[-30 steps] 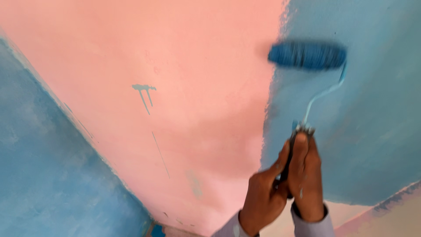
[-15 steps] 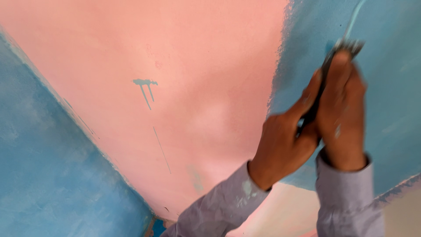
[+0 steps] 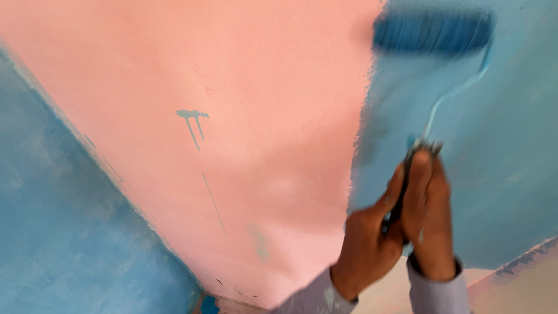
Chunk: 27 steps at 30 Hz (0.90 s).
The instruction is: The person paints the ceiling of a room blue using a paint roller, working the roller back and forth across the pink ceiling surface. They periodically reload the roller with blue paint from a bucket on the floor and continue rolling paint onto the ceiling.
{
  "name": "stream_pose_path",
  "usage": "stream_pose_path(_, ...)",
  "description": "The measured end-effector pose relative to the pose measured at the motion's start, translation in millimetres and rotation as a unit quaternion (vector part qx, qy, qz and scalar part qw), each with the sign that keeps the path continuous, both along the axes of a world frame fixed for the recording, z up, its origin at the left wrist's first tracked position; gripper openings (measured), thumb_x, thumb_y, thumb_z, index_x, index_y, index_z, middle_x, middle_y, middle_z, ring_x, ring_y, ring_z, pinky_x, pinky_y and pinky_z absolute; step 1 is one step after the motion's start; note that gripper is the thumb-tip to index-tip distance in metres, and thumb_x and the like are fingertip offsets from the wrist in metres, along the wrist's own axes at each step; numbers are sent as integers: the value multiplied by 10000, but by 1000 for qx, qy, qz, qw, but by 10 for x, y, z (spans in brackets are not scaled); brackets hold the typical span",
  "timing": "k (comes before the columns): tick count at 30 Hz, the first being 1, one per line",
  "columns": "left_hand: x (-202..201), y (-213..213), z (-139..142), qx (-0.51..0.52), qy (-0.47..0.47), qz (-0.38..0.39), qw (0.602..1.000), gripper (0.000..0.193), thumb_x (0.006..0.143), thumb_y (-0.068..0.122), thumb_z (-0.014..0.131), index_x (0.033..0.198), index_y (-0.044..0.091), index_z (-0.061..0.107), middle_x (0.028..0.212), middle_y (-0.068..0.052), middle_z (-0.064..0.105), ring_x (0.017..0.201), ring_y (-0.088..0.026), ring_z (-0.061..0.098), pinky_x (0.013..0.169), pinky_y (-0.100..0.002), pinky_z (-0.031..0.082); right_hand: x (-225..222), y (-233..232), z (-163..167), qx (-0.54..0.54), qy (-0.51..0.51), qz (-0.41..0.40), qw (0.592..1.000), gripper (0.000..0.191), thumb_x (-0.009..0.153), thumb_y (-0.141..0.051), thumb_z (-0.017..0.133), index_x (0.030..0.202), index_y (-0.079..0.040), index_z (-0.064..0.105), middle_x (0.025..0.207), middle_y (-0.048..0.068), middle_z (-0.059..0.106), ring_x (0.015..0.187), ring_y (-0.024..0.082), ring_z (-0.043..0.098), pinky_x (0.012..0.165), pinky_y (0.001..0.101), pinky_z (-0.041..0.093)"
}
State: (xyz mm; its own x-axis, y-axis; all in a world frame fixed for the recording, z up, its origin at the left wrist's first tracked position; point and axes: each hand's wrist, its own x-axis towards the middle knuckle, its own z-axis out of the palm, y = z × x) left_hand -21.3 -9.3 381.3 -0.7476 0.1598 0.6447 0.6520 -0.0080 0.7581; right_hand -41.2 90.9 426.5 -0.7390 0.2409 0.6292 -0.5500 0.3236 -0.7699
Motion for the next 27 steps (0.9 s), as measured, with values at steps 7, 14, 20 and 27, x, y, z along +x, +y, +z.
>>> stream_pose_path(7,211,75,-1057,38,-98,-54,993,891,812,-234,497,1640,84,417,894,-195,684,749,-176,639,665,-273,517,161,61,-1082,-36,-140,-33,989,381,1118,-314,353,937,-18,509,670,53,491,550,131,454,485,317,402)
stream_pose_path(14,349,168,-2162,38,-181,-75,980,724,849,-233,517,1535,1,524,843,-124,646,717,-116,573,589,-254,442,288,155,-2184,-41,-241,-69,967,416,1080,-381,344,954,-27,521,579,74,484,453,150,444,400,342,361)
stream_pose_path(20,522,227,-2437,18,-264,-51,963,837,827,-210,494,1618,54,419,782,-92,627,666,-98,541,575,-247,426,406,213,-2653,-31,-259,-64,963,467,1105,-397,349,923,-4,522,594,80,513,465,142,463,401,324,366)
stream_pose_path(27,437,141,-1881,23,-181,-55,982,832,819,-203,502,1608,55,457,789,-91,615,676,-109,549,601,-253,459,359,138,-2017,-40,-207,-64,975,409,1074,-396,345,1054,-34,536,617,77,520,475,129,473,393,314,368)
